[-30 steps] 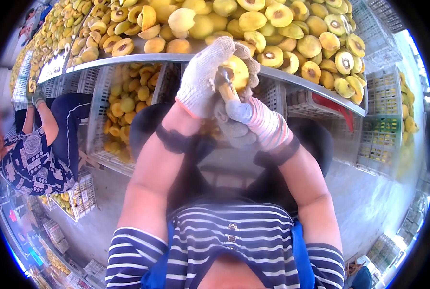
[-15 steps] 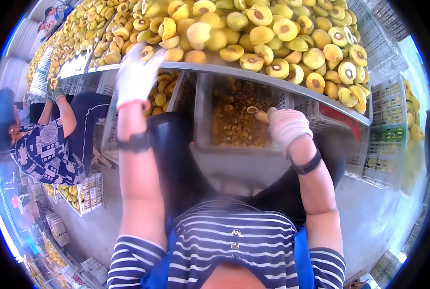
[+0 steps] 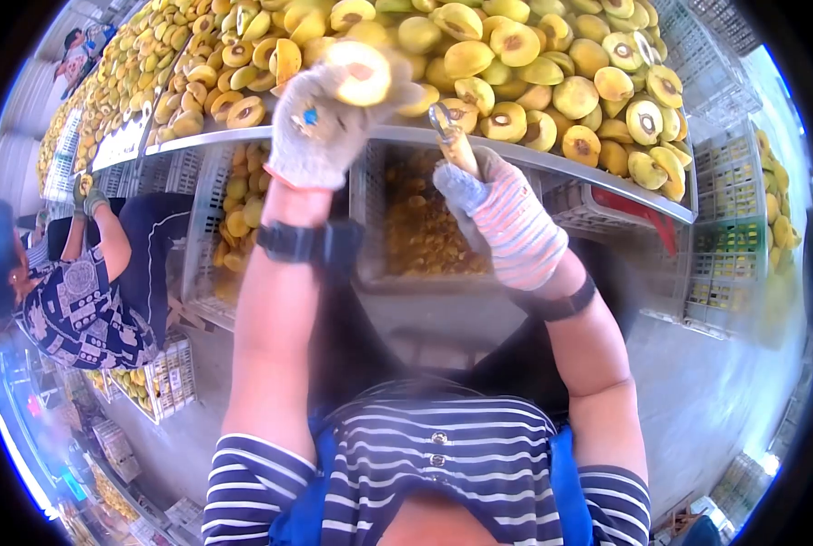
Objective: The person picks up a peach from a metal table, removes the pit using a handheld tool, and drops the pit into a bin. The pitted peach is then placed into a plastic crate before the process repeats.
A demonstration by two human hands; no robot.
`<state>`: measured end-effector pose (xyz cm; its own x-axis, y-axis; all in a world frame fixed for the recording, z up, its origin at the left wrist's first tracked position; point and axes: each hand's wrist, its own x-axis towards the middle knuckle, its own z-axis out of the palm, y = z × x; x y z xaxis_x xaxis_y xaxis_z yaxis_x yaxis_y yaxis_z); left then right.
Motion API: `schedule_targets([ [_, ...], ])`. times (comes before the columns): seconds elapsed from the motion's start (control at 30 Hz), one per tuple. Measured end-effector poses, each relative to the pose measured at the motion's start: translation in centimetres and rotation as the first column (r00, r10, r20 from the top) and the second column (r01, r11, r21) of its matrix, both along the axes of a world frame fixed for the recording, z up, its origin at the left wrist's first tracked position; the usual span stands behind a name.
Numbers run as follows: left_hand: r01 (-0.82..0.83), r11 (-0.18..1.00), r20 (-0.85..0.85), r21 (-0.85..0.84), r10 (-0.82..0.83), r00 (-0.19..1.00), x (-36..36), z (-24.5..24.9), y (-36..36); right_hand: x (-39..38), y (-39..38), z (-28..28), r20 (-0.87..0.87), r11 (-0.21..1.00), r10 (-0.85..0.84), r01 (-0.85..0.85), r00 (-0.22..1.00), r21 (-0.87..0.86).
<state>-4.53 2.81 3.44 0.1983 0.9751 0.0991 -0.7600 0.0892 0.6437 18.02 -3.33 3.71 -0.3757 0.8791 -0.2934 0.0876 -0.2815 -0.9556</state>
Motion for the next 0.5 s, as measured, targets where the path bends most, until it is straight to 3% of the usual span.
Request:
schedule_targets([
  [0.07, -0.1, 0.993, 0.029, -0.069, 0.102, 0.994, 3.0, 0.5, -2.3, -1.0, -0.7, 0.6, -0.273, 0.991, -0.055, 0.019, 0.96, -0.135],
  [0.1, -0.049, 0.998, 0.056, -0.043, 0.052, 0.997, 3.5, 0.5, -3.1, -1.5, -0.6, -0.3, -0.36, 0.995, -0.037, 0.002, 0.932, -0.097],
  [0.23, -0.02, 0.997, 0.158, -0.075, 0.032, 0.987, 5.5, 0.3, -4.5, -3.3, -0.4, -1.6, -0.361, 0.988, -0.133, 0.094, 0.923, -0.122],
  [0.3, -0.056, 0.997, -0.093, 0.053, 0.061, 0.994, 5.8, -0.6, -4.1, -2.9, -0.3, -1.7, -0.327, 0.985, -0.139, 0.098, 0.935, -0.141],
  [0.37, -0.061, 0.992, -0.066, 0.109, 0.069, 0.995, 6.3, -1.4, -4.2, -2.5, -0.3, -1.2, -0.289, 0.981, -0.145, 0.099, 0.946, -0.168],
  [0.4, -0.073, 0.983, -0.043, 0.168, 0.081, 0.996, 6.4, -1.6, -4.3, -2.0, -0.3, -0.9, -0.367, 0.966, -0.095, -0.003, 0.925, -0.257],
  [0.43, -0.068, 0.99, -0.051, 0.123, 0.075, 0.996, 6.3, -1.5, -4.2, -1.7, -0.2, -0.8, -0.449, 0.937, -0.053, -0.111, 0.892, -0.332],
  [0.47, -0.067, 0.99, -0.049, 0.121, 0.073, 0.996, 6.5, -1.3, -4.1, -1.8, 0.0, -1.3, -0.447, 0.936, -0.055, -0.109, 0.893, -0.334],
  [0.5, -0.065, 0.996, -0.013, 0.056, 0.066, 0.998, 6.6, -1.2, -4.1, -2.0, 0.2, -2.1, -0.363, 0.976, -0.029, -0.052, 0.931, -0.211],
])
